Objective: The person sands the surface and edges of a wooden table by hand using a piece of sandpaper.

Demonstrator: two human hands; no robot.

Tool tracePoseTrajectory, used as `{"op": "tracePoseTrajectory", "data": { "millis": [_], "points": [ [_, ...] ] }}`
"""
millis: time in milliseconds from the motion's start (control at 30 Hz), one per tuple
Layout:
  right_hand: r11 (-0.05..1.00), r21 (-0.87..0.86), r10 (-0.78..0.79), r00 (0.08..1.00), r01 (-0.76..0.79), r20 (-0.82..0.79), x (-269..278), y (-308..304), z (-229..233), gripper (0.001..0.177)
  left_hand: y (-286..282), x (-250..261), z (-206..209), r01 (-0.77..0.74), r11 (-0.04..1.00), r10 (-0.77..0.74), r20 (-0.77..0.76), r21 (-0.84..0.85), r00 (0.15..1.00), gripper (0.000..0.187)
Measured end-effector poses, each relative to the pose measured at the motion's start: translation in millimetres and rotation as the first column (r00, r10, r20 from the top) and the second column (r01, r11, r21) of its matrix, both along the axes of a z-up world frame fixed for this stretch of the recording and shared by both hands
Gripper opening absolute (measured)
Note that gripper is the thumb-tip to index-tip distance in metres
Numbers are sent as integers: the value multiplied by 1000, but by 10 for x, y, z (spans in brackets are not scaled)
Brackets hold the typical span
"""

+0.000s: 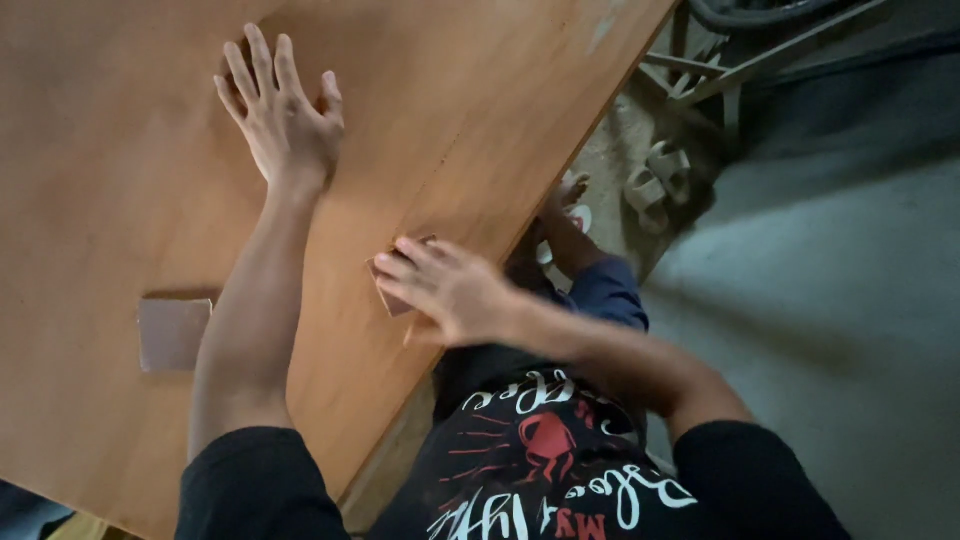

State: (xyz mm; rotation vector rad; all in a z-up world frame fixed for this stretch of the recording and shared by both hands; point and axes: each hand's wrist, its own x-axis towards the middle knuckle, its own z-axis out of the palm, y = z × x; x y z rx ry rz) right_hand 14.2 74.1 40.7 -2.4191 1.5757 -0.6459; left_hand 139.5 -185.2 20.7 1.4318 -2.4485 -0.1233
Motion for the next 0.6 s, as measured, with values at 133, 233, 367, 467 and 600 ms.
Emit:
{"op": "tracePoseTrajectory", "data": {
  "millis": [133,233,367,467,600],
  "points": [
    [963,40,-267,964,267,-13,-1306,-917,-375,4,44,-47,166,-5,1000,6,-34,26,999,55],
    [797,184,-549,817,576,-176,-1924,-777,-176,60,61,-42,128,-10,1000,11,12,-15,1000,57],
    [915,-184,-399,865,358,-304,-712,-346,-597,71,59,-37,94,-26,999,26,6,23,1000,59],
    [998,27,-44,985,49,-167,144,14,-15,82,33,-40,63,-17,1000,18,16,-3,1000,57],
    [989,-143,-56,996,45,-74,-799,-491,-222,66,87,-58,149,-28,999,28,0,38,1000,57]
  ]
}}
